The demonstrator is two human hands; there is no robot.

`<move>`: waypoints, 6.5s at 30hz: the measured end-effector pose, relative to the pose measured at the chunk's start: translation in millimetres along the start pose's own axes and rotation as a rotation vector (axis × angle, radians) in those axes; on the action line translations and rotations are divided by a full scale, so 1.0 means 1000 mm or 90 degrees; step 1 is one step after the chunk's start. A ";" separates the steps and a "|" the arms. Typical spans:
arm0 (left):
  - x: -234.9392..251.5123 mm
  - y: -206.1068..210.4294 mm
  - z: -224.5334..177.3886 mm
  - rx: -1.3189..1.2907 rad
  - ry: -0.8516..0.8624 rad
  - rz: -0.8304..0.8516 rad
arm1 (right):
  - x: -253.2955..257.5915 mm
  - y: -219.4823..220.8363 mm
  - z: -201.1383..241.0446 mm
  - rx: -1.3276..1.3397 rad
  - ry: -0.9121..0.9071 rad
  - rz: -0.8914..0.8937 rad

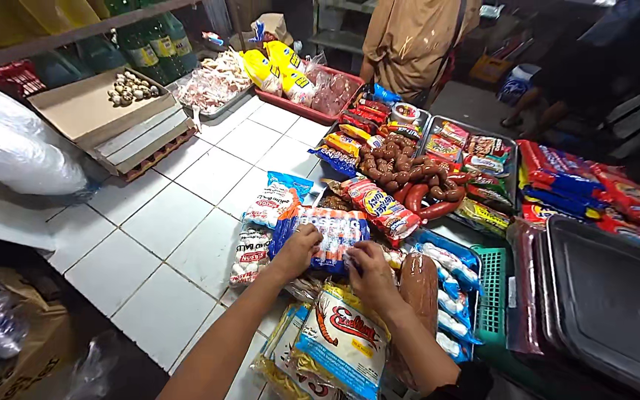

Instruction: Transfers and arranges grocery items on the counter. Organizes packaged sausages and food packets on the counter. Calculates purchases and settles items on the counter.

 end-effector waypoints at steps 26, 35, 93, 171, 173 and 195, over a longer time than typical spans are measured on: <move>-0.033 0.015 -0.013 0.021 0.078 -0.229 | 0.082 0.032 -0.015 -0.036 -0.129 0.087; -0.008 0.003 0.014 0.050 0.053 -0.240 | 0.048 0.038 -0.006 0.035 -0.252 0.069; 0.008 0.029 -0.041 0.034 0.097 -0.227 | 0.010 0.021 -0.030 0.049 -0.146 -0.070; -0.085 -0.028 0.014 0.043 -0.210 -0.295 | 0.002 0.009 -0.036 0.156 0.133 -0.121; -0.107 -0.054 0.030 0.037 -0.239 -0.366 | 0.007 0.002 -0.027 0.146 0.089 -0.128; -0.029 0.003 0.029 0.046 -0.219 -0.232 | 0.092 0.043 0.000 0.503 0.143 -0.025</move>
Point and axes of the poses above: each hand's wrist, its own x-axis towards the middle knuckle, its own y-axis out of the palm, z = x × y, the point moved 6 cm from there along x, towards the middle knuckle, and after that the axes turned 12 degrees about x, right-handed, at the moved point
